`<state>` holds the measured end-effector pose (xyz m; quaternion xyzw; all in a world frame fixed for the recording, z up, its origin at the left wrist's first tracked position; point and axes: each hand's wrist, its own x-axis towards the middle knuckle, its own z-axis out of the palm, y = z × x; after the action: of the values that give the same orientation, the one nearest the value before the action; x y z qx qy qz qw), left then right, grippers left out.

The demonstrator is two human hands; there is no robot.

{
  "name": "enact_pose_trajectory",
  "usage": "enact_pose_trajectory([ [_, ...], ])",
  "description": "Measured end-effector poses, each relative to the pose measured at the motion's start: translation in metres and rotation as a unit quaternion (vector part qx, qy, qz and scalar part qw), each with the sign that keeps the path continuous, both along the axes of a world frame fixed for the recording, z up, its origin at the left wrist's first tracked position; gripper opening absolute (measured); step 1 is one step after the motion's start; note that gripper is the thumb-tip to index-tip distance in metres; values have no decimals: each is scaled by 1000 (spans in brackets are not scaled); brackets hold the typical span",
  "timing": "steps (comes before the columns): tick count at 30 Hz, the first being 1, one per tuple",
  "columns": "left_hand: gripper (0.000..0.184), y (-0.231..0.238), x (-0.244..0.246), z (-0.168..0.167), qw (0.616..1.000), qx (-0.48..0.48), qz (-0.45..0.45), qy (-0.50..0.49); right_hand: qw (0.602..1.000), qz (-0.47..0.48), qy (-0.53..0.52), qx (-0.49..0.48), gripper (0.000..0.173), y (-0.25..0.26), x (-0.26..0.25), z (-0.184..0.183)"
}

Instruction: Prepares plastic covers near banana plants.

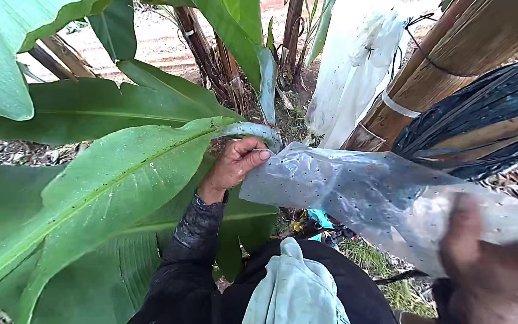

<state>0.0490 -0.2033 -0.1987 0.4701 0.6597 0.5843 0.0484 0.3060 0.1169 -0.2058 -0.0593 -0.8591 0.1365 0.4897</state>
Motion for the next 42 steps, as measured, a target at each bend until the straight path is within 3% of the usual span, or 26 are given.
enact_pose_trajectory([
  [2,25,9,7,14,999,-3,-52,4,987,152,-45,-9,48,-33,-35,21],
  [5,25,24,8,33,990,18,-137,-4,934,322,-147,-42,67,-58,-99,32],
  [6,24,28,8,38,988,25,-150,-10,914,364,-168,-64,60,-61,-115,29],
  [7,23,31,7,44,987,34,-155,-18,896,399,-168,-96,41,-64,-129,25],
  [8,23,33,4,48,988,38,-145,-20,877,430,-168,-134,23,-65,-139,22],
  [9,23,32,1,52,991,41,-125,-23,849,464,-184,-175,19,-64,-144,22],
  [13,23,25,-8,43,997,15,-55,-59,736,544,-271,-298,31,-48,-141,32],
  [16,21,21,-5,38,995,16,-35,-91,689,556,-306,-348,36,-44,-140,33],
  [20,24,12,-7,32,991,60,-13,-120,731,518,-268,-356,34,-44,-142,28],
  [22,48,0,-7,20,978,90,-45,-185,765,463,-229,-384,33,-44,-141,30],
  [24,83,-12,-8,-8,944,145,-110,-274,791,408,-181,-419,33,-41,-141,32],
  [26,89,-16,-6,-37,924,180,-125,-314,816,360,-141,-431,32,-34,-143,36],
  [28,81,-8,2,-52,923,196,-111,-312,830,333,-121,-430,31,-29,-145,38],
  [33,21,10,23,-27,951,201,17,-234,848,325,-89,-409,29,-27,-151,37],
  [38,9,26,27,-15,959,220,125,-128,865,313,-75,-384,30,-26,-153,33],
  [41,8,31,30,-8,961,212,169,-59,932,209,-37,-294,26,-26,-150,29],
  [42,8,31,32,-5,962,197,186,-30,955,167,-20,-244,33,-28,-146,29],
])
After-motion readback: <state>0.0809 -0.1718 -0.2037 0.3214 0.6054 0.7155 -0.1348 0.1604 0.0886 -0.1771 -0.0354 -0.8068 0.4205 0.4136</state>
